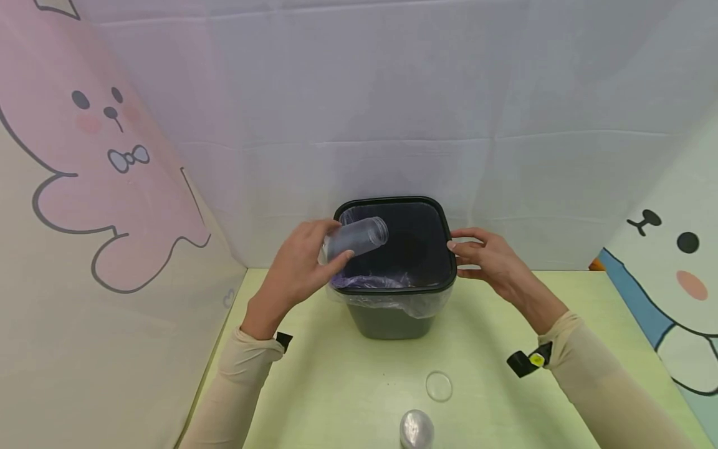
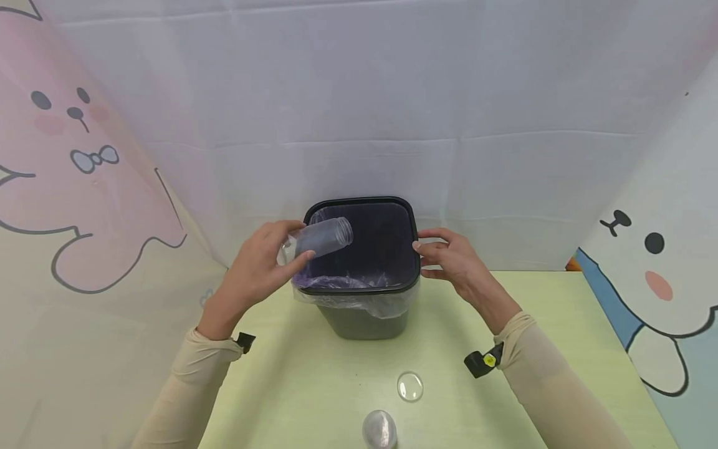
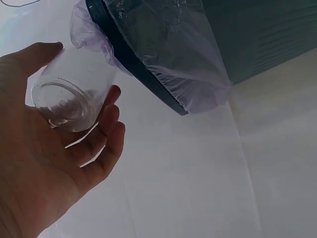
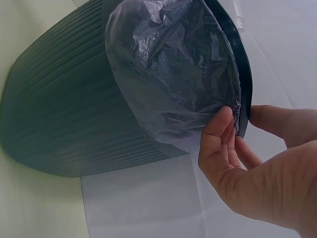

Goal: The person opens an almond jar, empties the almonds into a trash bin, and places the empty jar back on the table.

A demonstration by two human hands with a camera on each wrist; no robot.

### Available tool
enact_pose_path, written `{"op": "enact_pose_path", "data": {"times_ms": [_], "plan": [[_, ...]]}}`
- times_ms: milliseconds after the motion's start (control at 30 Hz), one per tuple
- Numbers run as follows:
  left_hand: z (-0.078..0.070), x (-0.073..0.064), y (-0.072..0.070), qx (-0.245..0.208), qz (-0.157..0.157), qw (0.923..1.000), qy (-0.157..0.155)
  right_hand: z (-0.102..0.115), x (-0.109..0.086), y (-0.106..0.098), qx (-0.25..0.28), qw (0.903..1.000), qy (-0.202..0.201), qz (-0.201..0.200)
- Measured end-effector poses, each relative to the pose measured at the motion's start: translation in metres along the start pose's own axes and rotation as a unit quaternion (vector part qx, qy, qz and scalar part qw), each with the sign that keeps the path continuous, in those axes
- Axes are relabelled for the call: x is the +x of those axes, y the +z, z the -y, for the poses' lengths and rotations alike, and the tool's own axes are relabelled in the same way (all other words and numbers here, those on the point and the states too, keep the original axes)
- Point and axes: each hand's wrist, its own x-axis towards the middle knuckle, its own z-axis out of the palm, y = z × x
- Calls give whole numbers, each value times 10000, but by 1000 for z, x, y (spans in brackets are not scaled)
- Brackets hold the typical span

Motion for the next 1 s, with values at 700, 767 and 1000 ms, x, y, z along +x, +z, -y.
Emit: {"op": "enact_pose_path", "data": {"times_ms": [700,767,1000], "plan": [[9,-14,-2,-1657,-43,9826,-834,-11,-3,-2,-368,9978,-544,-98],[11,-18,-2,-2060,-50,9743,-906,-15,-3,-2,-435,9962,-730,-164],[22,-30,1,-3042,-84,9454,-1163,-31,-8,-2,-296,9912,-1275,-174]]}}
